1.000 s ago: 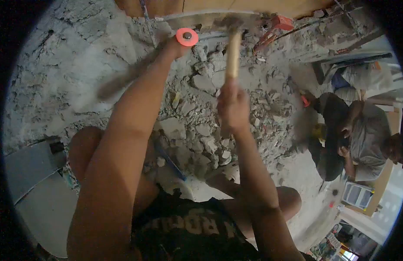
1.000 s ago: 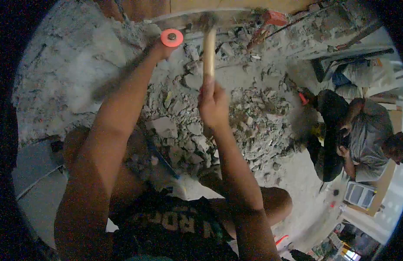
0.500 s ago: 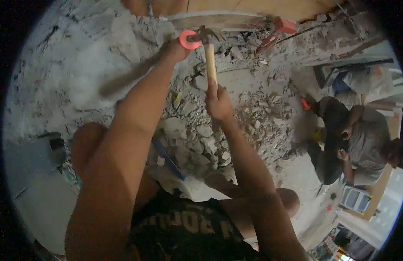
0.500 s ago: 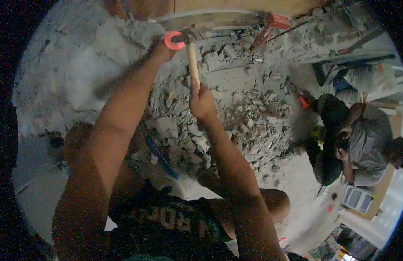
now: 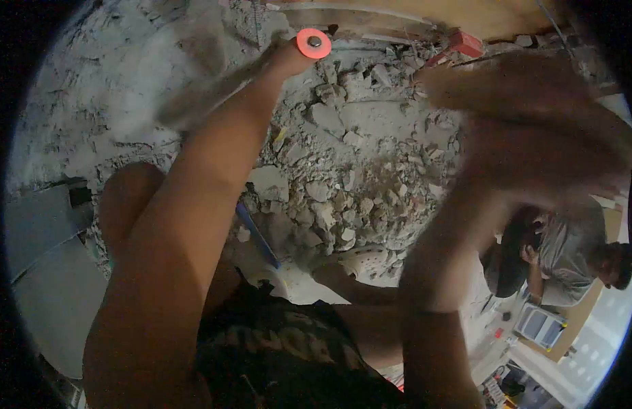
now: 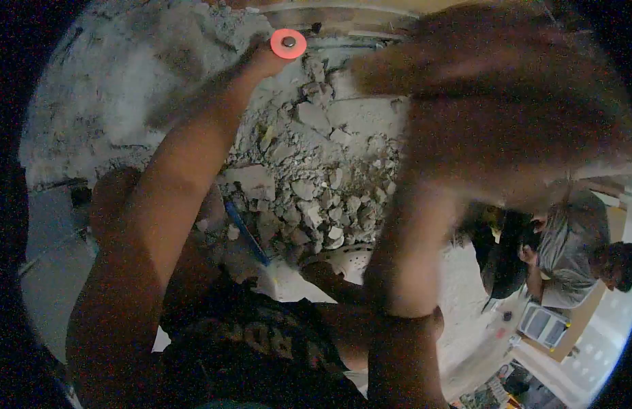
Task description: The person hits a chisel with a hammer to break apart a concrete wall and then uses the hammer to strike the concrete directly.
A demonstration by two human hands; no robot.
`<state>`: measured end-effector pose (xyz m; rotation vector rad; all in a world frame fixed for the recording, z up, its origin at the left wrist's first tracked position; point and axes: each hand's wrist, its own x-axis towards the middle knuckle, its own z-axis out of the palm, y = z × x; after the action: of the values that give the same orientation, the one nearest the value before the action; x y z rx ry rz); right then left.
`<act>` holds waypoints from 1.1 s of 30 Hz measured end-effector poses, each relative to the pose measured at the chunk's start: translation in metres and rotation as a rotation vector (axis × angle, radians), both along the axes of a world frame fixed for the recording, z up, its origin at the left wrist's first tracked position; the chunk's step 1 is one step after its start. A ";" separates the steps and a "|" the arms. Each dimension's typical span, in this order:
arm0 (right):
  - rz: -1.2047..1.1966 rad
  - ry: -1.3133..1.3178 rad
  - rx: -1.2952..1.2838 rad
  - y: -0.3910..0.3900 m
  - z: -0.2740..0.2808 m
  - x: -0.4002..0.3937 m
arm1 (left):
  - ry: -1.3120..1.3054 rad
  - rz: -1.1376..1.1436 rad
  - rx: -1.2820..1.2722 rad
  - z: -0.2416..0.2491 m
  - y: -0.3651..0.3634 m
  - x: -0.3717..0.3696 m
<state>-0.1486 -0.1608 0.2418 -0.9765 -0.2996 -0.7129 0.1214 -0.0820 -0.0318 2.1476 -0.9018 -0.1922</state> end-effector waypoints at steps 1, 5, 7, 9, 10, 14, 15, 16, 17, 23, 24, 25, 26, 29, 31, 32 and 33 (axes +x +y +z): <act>-0.266 0.264 -0.103 0.016 -0.067 0.004 | -0.017 0.005 -0.031 -0.003 -0.001 0.002; -0.242 1.171 -0.639 0.043 -0.193 0.015 | -0.223 -0.205 -0.425 -0.055 -0.020 0.036; -0.307 1.154 -0.570 0.054 -0.177 -0.001 | -0.094 -0.345 -0.414 -0.077 -0.015 0.026; -0.375 1.117 -0.445 0.052 -0.127 0.002 | 0.031 -0.142 -0.090 -0.047 -0.012 0.030; -0.410 1.015 -0.455 0.052 -0.091 0.003 | 0.086 -0.083 -0.031 -0.055 -0.017 0.035; -0.226 0.451 -0.461 -0.019 0.025 -0.008 | -0.228 -0.080 -0.142 -0.097 -0.021 0.049; -0.058 0.285 -0.411 -0.022 0.036 -0.003 | -0.185 -0.034 -0.094 -0.070 -0.017 0.035; 0.143 0.130 -0.345 -0.025 0.047 0.002 | -0.140 0.012 -0.046 -0.046 -0.012 0.022; 0.356 0.004 -0.281 -0.028 0.058 0.007 | -0.131 0.023 -0.039 -0.029 -0.007 0.011; -0.339 1.258 -0.651 0.050 -0.217 0.011 | 0.063 -0.171 -0.340 -0.057 -0.020 0.037; -0.383 1.216 -0.593 0.056 -0.215 0.003 | 0.118 -0.225 -0.430 -0.071 -0.033 0.055; -0.384 1.212 -0.565 0.061 -0.216 -0.008 | 0.024 -0.264 -0.431 -0.091 -0.042 0.082; -0.385 1.207 -0.537 0.067 -0.217 -0.018 | 0.007 -0.299 -0.409 -0.113 -0.036 0.070; -0.307 1.260 -0.318 0.056 -0.181 -0.015 | -0.067 -0.212 -0.229 -0.114 -0.027 0.056; -0.337 1.217 -0.186 0.061 -0.141 -0.017 | -0.131 -0.095 -0.137 -0.077 -0.012 0.031; -0.406 1.076 -0.204 0.057 -0.124 -0.018 | -0.175 -0.021 -0.100 -0.046 -0.004 0.008; -0.502 1.069 -0.392 0.053 -0.086 -0.022 | -0.215 0.055 -0.060 -0.020 0.006 -0.015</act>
<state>-0.1707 -0.1076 0.1559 -1.6940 0.7959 -0.4878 0.1063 -0.0762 -0.0514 2.1627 -0.9555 0.0940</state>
